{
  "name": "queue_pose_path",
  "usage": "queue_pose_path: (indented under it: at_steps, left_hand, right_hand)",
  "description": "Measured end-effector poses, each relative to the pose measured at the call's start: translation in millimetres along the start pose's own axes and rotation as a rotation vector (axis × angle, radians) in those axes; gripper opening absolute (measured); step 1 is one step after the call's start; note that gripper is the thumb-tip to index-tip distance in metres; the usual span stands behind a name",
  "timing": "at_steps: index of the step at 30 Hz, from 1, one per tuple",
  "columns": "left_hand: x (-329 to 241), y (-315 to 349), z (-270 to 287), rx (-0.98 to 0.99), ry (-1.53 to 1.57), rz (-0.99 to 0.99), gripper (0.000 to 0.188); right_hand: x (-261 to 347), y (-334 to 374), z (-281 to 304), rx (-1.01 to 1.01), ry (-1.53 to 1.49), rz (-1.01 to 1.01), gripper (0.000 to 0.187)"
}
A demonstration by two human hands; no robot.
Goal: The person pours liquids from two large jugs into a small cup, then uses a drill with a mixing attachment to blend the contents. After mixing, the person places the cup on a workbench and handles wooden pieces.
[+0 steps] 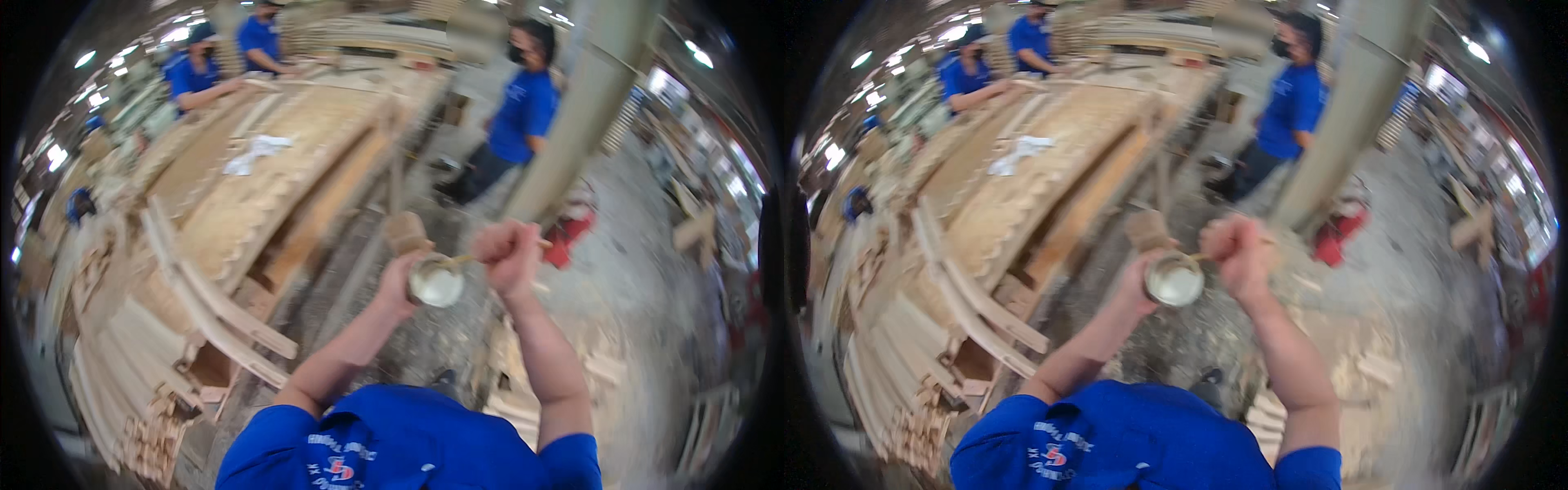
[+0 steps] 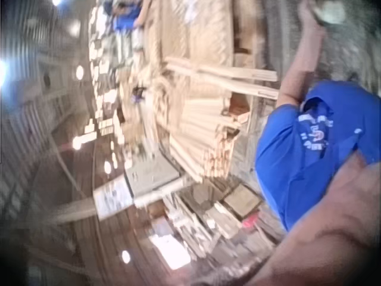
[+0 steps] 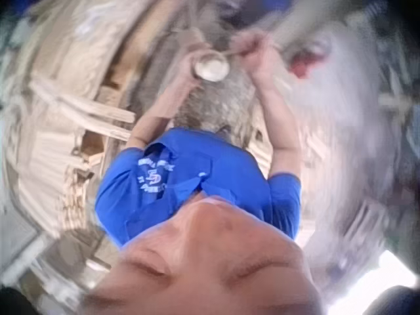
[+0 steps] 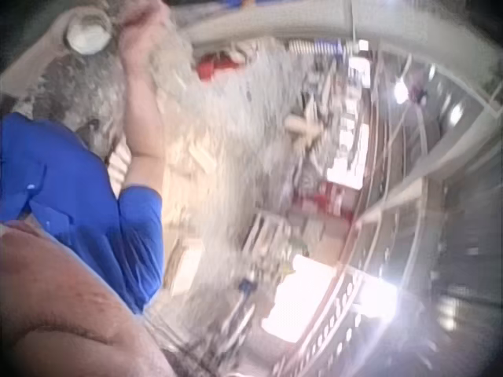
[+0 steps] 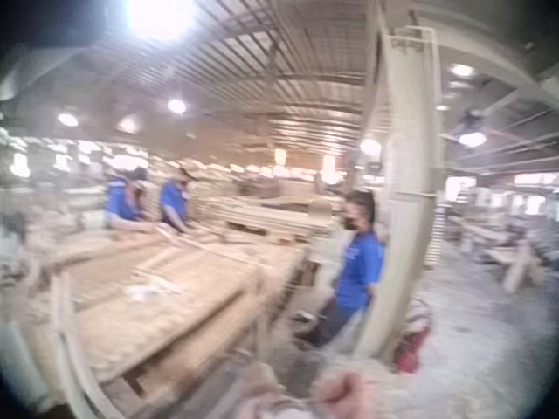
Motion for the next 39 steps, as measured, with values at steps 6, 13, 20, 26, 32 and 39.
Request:
queue_pose_path:
  at_steps: [6,13,20,26,32,39]
  left_hand:
    - [-47,-55,34,-0.292,-0.128,-0.225,0.027]
    - [-96,-99,59,-0.556,-0.007,-0.564,0.027]
    - [-139,-119,53,-0.677,-0.086,-0.456,0.03]
    - [-169,-113,98,-0.718,-0.104,-0.453,0.035]
    - [-211,-123,132,-0.725,-0.107,-0.474,0.036]
    - [-290,-149,167,-0.78,-0.193,-0.481,0.035]
  right_hand:
    - [-47,-64,46,-0.052,-0.107,-0.055,0.05]
    - [-92,-134,67,0.098,-0.3,-0.137,0.046]
    - [-79,-218,95,0.704,0.654,0.166,0.018]
    - [-115,-262,85,0.853,0.335,-0.933,0.028]
    - [-146,-319,64,1.032,0.538,-1.097,0.027]
    - [-229,-368,4,1.327,1.391,-0.269,0.019]
Point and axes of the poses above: each hand's wrist, its own y-axis away from the middle knuckle, its own z-axis out of the back of the hand, x = y × z, the point moved 4 cm from there along -y, towards the middle knuckle, and after that the axes turned 10 degrees about -y, right-handed, at the moved point
